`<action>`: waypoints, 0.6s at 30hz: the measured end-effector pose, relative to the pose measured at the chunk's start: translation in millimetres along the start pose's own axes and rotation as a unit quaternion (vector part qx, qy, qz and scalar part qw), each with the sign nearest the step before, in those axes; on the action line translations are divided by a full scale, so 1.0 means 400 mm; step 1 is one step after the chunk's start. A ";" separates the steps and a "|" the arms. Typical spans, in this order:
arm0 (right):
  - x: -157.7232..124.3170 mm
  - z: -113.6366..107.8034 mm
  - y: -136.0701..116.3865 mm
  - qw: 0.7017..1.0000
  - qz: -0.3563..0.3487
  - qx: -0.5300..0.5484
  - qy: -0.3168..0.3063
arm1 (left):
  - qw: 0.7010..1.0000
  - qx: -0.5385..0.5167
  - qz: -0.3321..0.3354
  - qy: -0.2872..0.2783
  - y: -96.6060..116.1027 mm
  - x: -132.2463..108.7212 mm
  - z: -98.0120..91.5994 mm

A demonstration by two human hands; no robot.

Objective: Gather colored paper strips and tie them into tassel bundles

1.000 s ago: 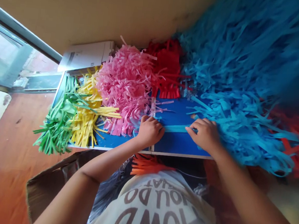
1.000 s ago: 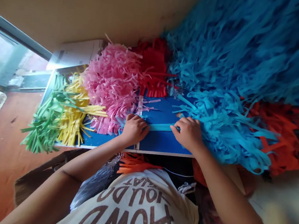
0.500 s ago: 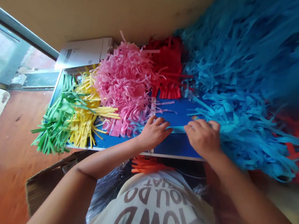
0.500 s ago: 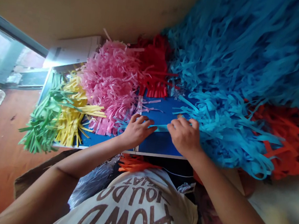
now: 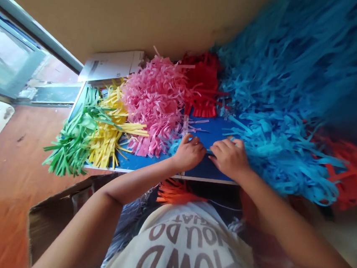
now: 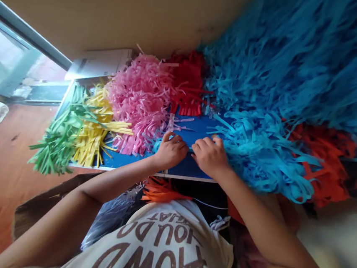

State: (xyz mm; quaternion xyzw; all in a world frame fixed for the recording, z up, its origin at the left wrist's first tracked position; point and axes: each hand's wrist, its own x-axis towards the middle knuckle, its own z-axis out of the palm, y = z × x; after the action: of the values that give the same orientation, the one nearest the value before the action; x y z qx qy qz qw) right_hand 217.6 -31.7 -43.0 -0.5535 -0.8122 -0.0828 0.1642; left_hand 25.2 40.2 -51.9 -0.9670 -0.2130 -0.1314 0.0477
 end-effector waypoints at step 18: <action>-0.094 0.037 0.102 0.969 0.174 0.174 -0.006 | 0.953 -0.213 -0.210 -0.056 -0.058 -0.083 -0.001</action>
State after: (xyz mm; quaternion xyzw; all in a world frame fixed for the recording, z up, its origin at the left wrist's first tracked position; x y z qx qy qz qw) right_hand 265.2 -44.6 -72.1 -0.6497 -0.7065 0.0934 0.2648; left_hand -13.7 47.9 -59.9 -0.8942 -0.3803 -0.1264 -0.1997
